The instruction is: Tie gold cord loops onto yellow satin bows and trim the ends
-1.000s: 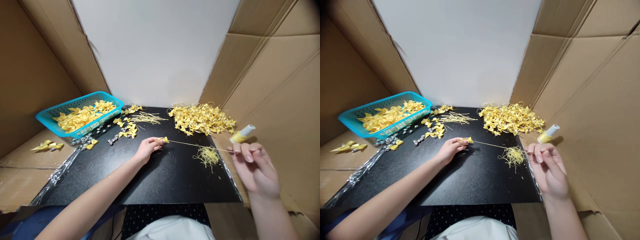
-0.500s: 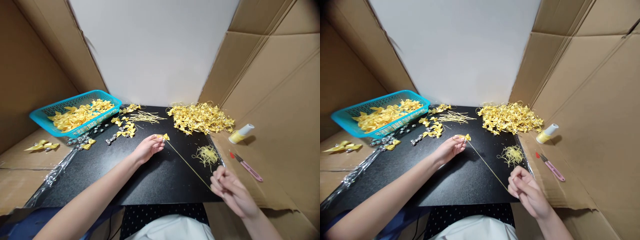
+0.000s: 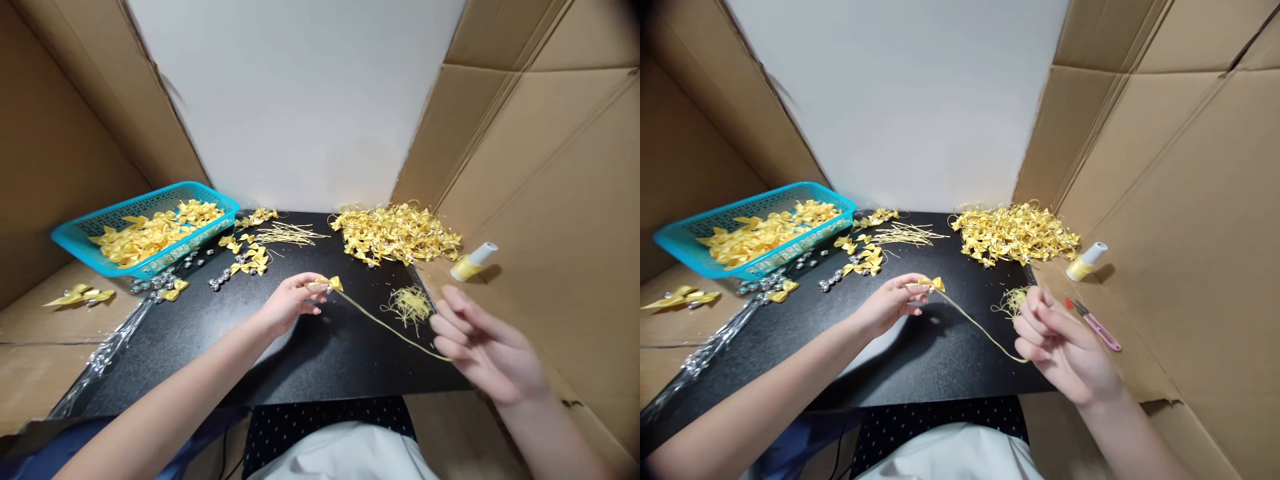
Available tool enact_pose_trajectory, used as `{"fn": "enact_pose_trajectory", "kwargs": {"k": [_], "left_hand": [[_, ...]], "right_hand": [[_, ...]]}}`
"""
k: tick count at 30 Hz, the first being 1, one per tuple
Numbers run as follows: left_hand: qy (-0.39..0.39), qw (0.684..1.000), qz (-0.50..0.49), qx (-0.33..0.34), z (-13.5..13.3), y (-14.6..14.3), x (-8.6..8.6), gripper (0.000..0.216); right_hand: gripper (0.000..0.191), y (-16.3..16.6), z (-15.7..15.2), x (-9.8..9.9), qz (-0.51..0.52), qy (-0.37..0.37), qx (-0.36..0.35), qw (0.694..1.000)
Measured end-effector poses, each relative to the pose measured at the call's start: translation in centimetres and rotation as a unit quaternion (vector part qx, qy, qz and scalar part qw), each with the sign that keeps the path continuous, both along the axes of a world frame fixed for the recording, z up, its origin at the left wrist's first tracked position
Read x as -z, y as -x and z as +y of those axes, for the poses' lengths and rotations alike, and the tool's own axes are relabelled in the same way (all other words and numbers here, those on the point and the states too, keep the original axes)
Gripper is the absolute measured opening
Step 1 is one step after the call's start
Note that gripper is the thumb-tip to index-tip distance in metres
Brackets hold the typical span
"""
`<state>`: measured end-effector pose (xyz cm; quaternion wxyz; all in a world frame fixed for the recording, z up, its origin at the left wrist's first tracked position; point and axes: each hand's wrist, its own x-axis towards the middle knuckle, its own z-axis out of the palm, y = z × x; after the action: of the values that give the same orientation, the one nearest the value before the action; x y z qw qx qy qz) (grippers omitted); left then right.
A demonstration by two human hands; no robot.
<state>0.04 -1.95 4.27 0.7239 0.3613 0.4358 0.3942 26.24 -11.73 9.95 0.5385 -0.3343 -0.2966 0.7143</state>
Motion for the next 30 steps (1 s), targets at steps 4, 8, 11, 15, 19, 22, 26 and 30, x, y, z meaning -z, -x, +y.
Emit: {"fn": "enact_pose_trajectory", "kwargs": {"k": [4, 8, 11, 15, 19, 22, 26, 30], "left_hand": [[0.031, 0.997, -0.054, -0.053, 1.0, 0.1, 0.9, 0.03], [0.032, 0.99, -0.137, -0.019, 1.0, 0.2, 0.5, 0.039], [0.021, 0.984, -0.171, 0.039, 0.5, 0.4, 0.0, 0.042], [0.03, 0.973, -0.187, 0.135, -0.7, 0.7, -0.4, 0.041], [0.032, 0.945, -0.197, 0.259, -2.3, 0.4, -0.5, 0.037], [0.054, 0.913, -0.191, 0.357, -3.9, -0.4, -0.4, 0.037], [0.07, 0.926, -0.2, 0.313, -5.3, -1.6, -0.1, 0.034], [0.055, 0.973, -0.165, 0.152, -4.8, -2.4, -0.6, 0.028]], "right_hand": [[0.034, 0.7, -1.6, -0.2, 0.065, -0.009, -0.061, 0.996], [0.033, 0.5, -0.7, 3.6, -0.012, 0.088, -0.124, 0.988], [0.036, -0.4, 0.8, 6.3, -0.094, 0.117, -0.122, 0.981], [0.04, -1.2, 2.5, 8.2, -0.198, 0.103, -0.102, 0.969], [0.041, -0.1, 4.9, 9.0, -0.304, 0.03, -0.105, 0.946], [0.032, 1.9, 7.7, 9.2, -0.4, -0.079, -0.065, 0.911], [0.019, 5.1, 12.0, 9.5, -0.453, -0.181, 0.008, 0.873], [0.017, 7.7, 14.5, 10.3, -0.436, -0.19, 0.027, 0.88]]}}
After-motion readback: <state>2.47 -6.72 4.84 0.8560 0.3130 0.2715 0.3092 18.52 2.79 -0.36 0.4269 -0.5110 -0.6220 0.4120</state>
